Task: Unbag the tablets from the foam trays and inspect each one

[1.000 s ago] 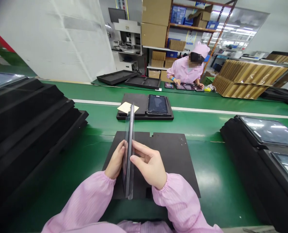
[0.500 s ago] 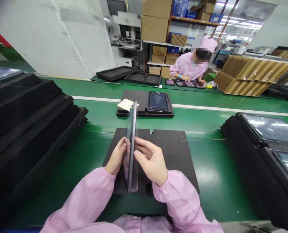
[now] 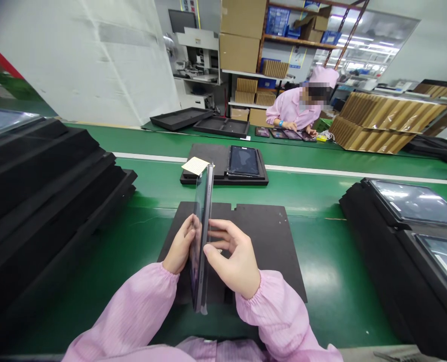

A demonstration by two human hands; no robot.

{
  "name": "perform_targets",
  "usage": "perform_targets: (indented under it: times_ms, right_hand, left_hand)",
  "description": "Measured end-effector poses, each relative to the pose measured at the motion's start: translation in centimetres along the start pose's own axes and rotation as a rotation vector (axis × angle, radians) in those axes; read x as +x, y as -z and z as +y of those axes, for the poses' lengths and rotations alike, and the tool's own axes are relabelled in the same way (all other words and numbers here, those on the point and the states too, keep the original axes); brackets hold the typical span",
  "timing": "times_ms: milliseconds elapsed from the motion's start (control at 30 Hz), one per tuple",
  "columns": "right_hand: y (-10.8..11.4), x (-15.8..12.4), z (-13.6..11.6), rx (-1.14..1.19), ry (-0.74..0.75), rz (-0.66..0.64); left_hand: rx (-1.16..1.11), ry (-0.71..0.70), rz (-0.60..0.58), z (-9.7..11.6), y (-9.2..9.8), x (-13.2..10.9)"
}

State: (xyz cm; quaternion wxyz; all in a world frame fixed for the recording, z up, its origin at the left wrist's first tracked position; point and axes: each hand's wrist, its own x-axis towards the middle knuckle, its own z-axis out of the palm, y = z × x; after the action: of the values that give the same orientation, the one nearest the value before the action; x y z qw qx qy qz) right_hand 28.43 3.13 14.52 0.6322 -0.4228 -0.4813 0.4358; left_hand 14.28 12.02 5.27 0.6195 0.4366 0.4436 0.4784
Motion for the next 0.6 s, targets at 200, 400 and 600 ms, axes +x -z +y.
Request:
perform_targets:
  times_ms: [200, 400, 600]
  right_hand:
    - [-0.2, -0.5, -0.9, -0.011, 0.097, 0.077]
    - [-0.3, -0.9, -1.6, -0.044, 0.134, 0.072]
    - [-0.2, -1.1, -1.8, -0.063, 0.152, 0.077]
  left_hand:
    - [-0.002, -0.039, -0.046, -0.2, 0.1, 0.0]
    - [-0.002, -0.069, -0.085, 0.1, 0.1, -0.2]
    - [0.004, -0.095, -0.11, -0.6, 0.5, 0.0]
